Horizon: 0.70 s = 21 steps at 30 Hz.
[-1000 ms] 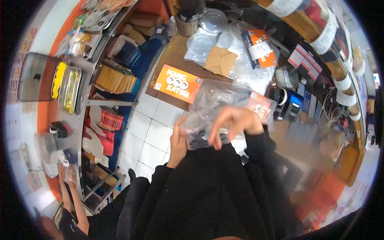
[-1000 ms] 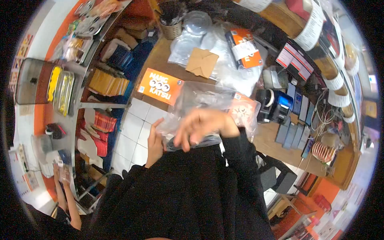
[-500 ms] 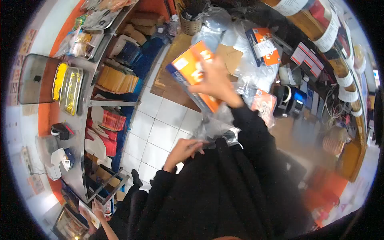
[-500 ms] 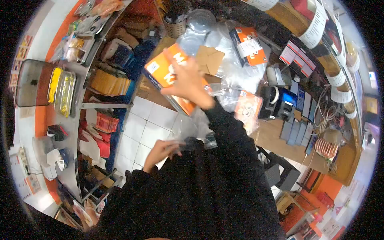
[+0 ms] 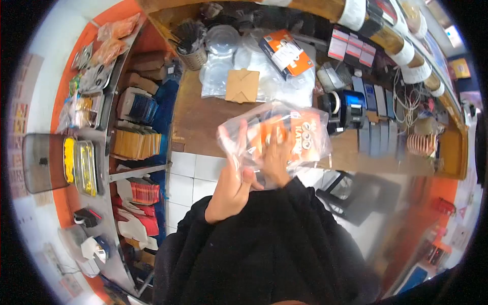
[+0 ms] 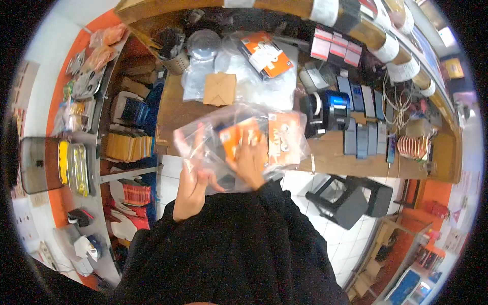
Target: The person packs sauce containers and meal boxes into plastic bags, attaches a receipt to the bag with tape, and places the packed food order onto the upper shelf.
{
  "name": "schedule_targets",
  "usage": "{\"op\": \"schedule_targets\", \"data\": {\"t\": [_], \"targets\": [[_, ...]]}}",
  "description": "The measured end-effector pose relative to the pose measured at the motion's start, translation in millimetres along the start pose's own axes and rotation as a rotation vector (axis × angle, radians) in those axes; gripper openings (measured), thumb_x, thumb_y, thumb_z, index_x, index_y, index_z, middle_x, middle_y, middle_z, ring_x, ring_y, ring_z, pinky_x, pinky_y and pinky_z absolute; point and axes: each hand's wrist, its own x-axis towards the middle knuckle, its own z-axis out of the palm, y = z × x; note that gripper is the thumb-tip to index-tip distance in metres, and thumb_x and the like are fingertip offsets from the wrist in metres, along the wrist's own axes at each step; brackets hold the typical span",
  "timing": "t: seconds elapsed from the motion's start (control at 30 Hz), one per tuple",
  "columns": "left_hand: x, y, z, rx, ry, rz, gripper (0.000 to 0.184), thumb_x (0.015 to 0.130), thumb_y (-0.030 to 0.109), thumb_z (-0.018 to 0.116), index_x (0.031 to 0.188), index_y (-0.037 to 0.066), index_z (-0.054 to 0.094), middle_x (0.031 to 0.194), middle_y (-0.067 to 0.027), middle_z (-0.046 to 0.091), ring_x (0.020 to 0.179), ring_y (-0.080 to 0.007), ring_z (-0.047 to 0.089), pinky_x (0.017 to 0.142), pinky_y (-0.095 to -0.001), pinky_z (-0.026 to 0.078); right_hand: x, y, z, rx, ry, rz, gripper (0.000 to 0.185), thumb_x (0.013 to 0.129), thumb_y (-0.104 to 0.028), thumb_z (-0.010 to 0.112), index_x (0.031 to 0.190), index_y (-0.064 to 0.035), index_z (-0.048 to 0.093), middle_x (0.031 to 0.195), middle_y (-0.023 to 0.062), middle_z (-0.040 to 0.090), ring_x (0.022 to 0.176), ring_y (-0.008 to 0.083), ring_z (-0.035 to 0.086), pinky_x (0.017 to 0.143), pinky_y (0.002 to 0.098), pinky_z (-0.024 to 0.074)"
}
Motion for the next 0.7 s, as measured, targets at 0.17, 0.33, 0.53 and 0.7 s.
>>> {"op": "schedule_targets", "data": {"t": [0.17,0.33,0.53,0.7], "targets": [[-3,7,2,-0.065,-0.018,-0.037,0.083,0.088,0.047,0.033,0.131,0.002,-0.021,0.142,-0.0190,0.009,0.069,-0.0092,0.049,0.051,-0.0206,0.048,19,28,40,-0.366,-0.314,0.191,0.058,0.076,-0.036,0.053,0.117,0.0036,0.043,0.098,0.0265,0.054,0.104,0.0466,0.042,0.079,0.0543,0.0358],[-2,1,-34,-0.132,0.034,-0.173,0.076,0.090,0.041,0.034,0.134,0.002,-0.014,0.140,-0.0155,0.021,0.056,-0.0111,0.053,0.048,-0.0205,0.047,76,9,-94,0.504,-1.174,-0.145,0.054,0.079,-0.043,0.056,0.107,0.0027,0.055,0.102,0.0192,0.059,0.099,0.0268,0.056,0.081,0.0354,0.0443],[-10,-1,-61,0.110,-0.105,-0.290,0.072,0.091,0.037,0.033,0.134,0.000,-0.011,0.137,-0.0135,0.029,0.057,-0.0177,0.057,0.055,-0.0254,0.048,241,73,-112,0.749,-0.752,0.106,0.067,0.065,-0.034,0.072,0.118,-0.0005,0.049,0.112,0.0176,0.055,0.101,0.0240,0.055,0.089,0.0385,0.0395],[-4,8,-56,0.009,-0.269,-0.296,0.082,0.088,0.049,0.031,0.131,0.000,-0.020,0.136,-0.0131,0.032,0.060,-0.0200,0.057,0.060,-0.0282,0.049,290,141,36,-0.281,-0.286,0.066,0.101,0.045,-0.049,0.077,0.129,-0.0132,0.033,0.116,0.0340,0.040,0.110,0.0483,0.037,0.092,0.0485,0.0328]]}}
